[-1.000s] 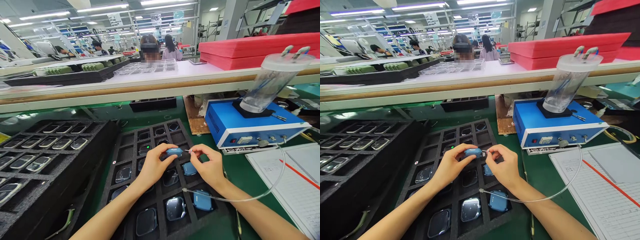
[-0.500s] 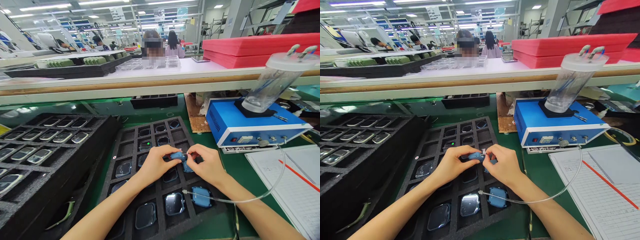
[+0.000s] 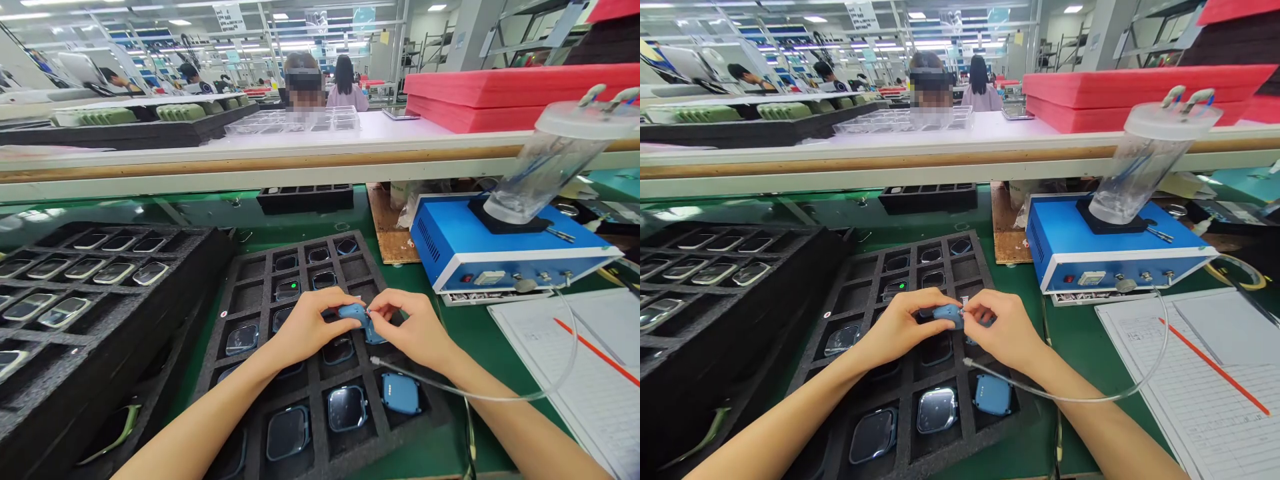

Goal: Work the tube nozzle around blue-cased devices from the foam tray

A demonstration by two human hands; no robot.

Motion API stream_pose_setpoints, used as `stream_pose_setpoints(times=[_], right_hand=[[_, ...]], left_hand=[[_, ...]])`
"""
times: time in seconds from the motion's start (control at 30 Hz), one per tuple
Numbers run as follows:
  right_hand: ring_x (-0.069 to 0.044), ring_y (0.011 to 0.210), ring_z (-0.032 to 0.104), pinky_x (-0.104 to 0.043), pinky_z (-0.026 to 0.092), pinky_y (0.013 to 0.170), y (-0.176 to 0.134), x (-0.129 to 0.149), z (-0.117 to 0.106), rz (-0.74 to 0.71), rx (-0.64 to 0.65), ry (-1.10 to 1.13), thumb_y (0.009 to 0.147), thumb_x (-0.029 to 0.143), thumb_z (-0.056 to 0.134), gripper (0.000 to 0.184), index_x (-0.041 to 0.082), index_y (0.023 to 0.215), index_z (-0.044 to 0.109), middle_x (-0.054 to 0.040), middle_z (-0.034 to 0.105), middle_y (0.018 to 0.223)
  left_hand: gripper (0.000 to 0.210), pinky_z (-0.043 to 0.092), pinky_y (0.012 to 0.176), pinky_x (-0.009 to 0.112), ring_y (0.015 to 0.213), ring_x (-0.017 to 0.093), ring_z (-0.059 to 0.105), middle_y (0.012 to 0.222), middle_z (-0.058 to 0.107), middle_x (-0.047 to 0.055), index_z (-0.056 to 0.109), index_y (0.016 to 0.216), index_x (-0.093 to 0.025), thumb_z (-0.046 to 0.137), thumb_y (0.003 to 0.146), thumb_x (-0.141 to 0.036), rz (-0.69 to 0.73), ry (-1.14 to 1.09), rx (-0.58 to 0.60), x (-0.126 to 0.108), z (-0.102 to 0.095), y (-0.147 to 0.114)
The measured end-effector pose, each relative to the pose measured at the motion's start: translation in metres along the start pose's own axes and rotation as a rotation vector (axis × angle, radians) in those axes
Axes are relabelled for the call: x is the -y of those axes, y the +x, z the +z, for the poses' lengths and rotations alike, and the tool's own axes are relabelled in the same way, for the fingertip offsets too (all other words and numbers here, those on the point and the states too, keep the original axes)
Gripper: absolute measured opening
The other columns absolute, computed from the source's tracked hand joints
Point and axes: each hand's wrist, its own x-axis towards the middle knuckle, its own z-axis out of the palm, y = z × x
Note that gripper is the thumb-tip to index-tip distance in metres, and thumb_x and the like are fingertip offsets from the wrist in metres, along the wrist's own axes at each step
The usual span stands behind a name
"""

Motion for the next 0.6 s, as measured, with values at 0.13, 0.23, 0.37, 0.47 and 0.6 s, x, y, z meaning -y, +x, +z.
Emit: stream_pose_setpoints(times=[0.13, 0.23, 0.37, 0.47, 0.6], right_hand=[[-0.008, 0.067, 0.053, -0.018, 0.045, 0.062, 0.0058, -0.0027, -0.0079, 0.308, 0.212, 0.385, 0.073, 0.032, 0.062, 0.023, 0.009, 0.074, 0.059, -0.0045, 0.057, 0.076], [-0.009, 0.066, 0.055, -0.024, 0.048, 0.064, 0.0073, -0.0081, -0.0088, 0.444, 0.321, 0.642, 0.066, 0.028, 0.069, 0.033, 0.008, 0.087, 0.053, -0.005, 0.056, 0.077], [-0.009, 0.069, 0.057, -0.021, 0.049, 0.068, 0.0071, -0.0086, -0.0077, 0.524, 0.371, 0.689, 0.063, 0.023, 0.072, 0.038, 0.006, 0.094, 0.057, -0.0078, 0.06, 0.082], [-0.008, 0.064, 0.057, -0.017, 0.048, 0.064, 0.0069, -0.006, -0.009, 0.574, 0.369, 0.616, 0.061, 0.026, 0.073, 0.03, 0.004, 0.079, 0.063, -0.0089, 0.061, 0.072], [-0.006, 0.059, 0.057, -0.011, 0.046, 0.059, 0.0066, -0.0065, -0.0124, 0.562, 0.393, 0.596, 0.06, 0.025, 0.073, 0.023, 0.006, 0.072, 0.066, -0.0072, 0.061, 0.067]], left_hand=[[0.028, 0.046, 0.073, 0.017, 0.077, 0.008, 0.057, 0.084, 0.062, 0.002, 0.061, 0.086, -0.009, 0.069, 0.068, -0.029, -0.154, -0.248, 0.049, -0.0028, -0.0017, -0.0015], [0.029, 0.046, 0.069, 0.018, 0.072, 0.008, 0.056, 0.08, 0.062, 0.003, 0.06, 0.081, -0.008, 0.069, 0.068, -0.032, -0.128, -0.234, 0.097, -0.0045, -0.0026, -0.0034], [0.029, 0.045, 0.064, 0.017, 0.067, 0.008, 0.055, 0.076, 0.061, 0.003, 0.061, 0.079, -0.008, 0.069, 0.068, -0.033, -0.124, -0.231, 0.123, -0.0065, -0.0028, -0.0056], [0.029, 0.044, 0.064, 0.017, 0.068, 0.008, 0.055, 0.077, 0.062, 0.003, 0.062, 0.08, -0.009, 0.069, 0.069, -0.035, -0.126, -0.218, 0.14, -0.0084, -0.0022, -0.0071], [0.028, 0.044, 0.063, 0.017, 0.069, 0.008, 0.054, 0.078, 0.062, 0.003, 0.063, 0.081, -0.009, 0.069, 0.068, -0.033, -0.149, -0.226, 0.161, -0.0093, 0.0009, -0.007]])
